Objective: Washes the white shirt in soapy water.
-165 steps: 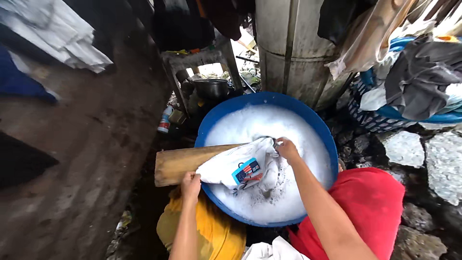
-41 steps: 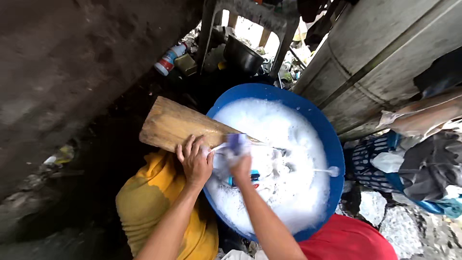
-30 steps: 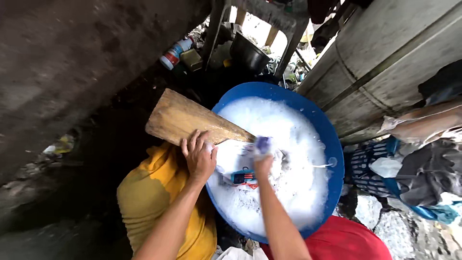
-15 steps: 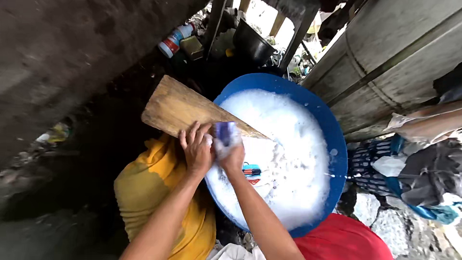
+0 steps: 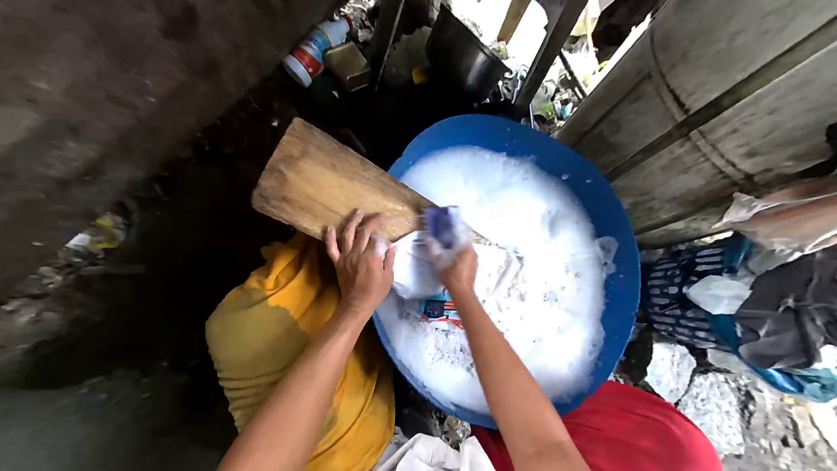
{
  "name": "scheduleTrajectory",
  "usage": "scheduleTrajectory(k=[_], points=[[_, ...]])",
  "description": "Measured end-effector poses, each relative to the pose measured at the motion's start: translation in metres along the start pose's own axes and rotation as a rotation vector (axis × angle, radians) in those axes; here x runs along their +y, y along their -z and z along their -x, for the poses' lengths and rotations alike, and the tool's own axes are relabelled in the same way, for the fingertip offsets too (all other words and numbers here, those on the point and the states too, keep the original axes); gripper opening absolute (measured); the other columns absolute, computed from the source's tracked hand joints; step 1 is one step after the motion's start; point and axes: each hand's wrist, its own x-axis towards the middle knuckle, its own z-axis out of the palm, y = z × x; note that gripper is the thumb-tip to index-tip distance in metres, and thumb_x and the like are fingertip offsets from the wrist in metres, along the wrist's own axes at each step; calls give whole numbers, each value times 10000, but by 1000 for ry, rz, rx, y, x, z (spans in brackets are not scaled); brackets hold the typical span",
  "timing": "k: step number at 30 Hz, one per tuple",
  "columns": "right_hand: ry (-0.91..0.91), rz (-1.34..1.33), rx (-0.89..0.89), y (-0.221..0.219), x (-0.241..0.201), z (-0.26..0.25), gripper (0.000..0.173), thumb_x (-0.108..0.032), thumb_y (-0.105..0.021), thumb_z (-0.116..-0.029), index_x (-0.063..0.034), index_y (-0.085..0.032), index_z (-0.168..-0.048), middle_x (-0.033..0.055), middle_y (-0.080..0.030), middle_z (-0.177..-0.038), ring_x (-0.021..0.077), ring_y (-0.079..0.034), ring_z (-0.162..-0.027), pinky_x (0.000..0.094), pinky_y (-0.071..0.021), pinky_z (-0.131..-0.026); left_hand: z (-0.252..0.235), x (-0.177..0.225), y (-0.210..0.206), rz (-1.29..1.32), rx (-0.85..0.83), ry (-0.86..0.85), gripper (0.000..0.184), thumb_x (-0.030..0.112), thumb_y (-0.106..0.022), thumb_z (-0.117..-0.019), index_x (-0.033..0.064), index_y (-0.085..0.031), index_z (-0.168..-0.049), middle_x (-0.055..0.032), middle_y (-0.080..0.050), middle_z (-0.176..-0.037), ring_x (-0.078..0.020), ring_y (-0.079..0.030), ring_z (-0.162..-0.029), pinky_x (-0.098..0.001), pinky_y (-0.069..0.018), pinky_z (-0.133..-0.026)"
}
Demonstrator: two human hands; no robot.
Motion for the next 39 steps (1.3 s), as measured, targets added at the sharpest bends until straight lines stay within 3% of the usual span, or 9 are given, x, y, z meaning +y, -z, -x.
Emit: scheduleTrajectory(k=[5,9,11,17,23,29,31,34,39], points=[[-421,123,80,38,67,-31,610,-389,-655,-995,73,-553,-1380,342,-620,-1297,499,-601,-1226,659,-460,-1025,-5,3,-3,10,13,41,229,184,-599,-989,-12,-713,-962,-140,-588,-1444,-401,-386,-1463,-687,-100,-1199],[0,-10,-47,-13,-34,8,547,-306,-741,-928,0,-600,-1359,261,-687,-1187,418,-682,-1086,604,-550,-909,-2,2,-1,-4,23,4,210,141,-582,-986,-31,-702,-986,-157,-594,-1431,-415,-404,-1450,-700,-121,-1192],[52,-9,-51,-13,-28,4,528,-321,-751,-914,-22,-642,-1335,234,-699,-1196,393,-692,-1085,601,-546,-907,1,1,1,-8,12,-11,216,146,-576,-988,-28,-705,-987,-153,-587,-1441,-416,-393,-1458,-703,-116,-1193],[-420,135,86,40,66,-38,629,-384,-653,-995,57,-519,-1423,345,-620,-1297,512,-607,-1212,672,-464,-1009,-6,2,-4,6,23,27,244,199,-587,-995,-8,-717,-979,-140,-588,-1445,-411,-385,-1463,-695,-99,-1199],[50,-19,-95,-12,-38,5,546,-320,-740,-924,-56,-619,-1387,222,-692,-1230,391,-685,-1104,600,-547,-912,-3,-1,-4,-34,45,7,220,171,-562,-986,4,-701,-954,-126,-621,-1411,-406,-429,-1438,-705,-134,-1181],[-452,120,71,40,68,-39,671,-385,-665,-987,58,-475,-1454,337,-615,-1312,502,-611,-1213,658,-478,-1004,-5,2,-3,-21,6,26,247,201,-583,-993,-9,-711,-975,-145,-581,-1448,-417,-378,-1462,-692,-97,-1199],[-312,96,-8,22,20,-21,594,-323,-695,-975,98,-548,-1368,346,-638,-1258,503,-631,-1176,651,-490,-993,-5,2,-3,-23,6,14,249,193,-579,-997,-19,-708,-995,-154,-578,-1449,-421,-377,-1462,-696,-99,-1196],[4,25,-96,-13,-43,8,574,-343,-738,-925,-61,-596,-1405,224,-687,-1235,403,-682,-1101,608,-546,-901,-5,1,-3,-42,21,15,220,159,-561,-995,-13,-699,-986,-139,-602,-1428,-408,-410,-1448,-701,-122,-1187],[-321,131,19,37,63,-31,620,-376,-679,-981,37,-527,-1418,314,-642,-1278,482,-642,-1167,646,-505,-977,-7,2,-6,-34,26,45,257,219,-571,-1000,10,-719,-979,-126,-614,-1417,-394,-402,-1457,-693,-97,-1196]])
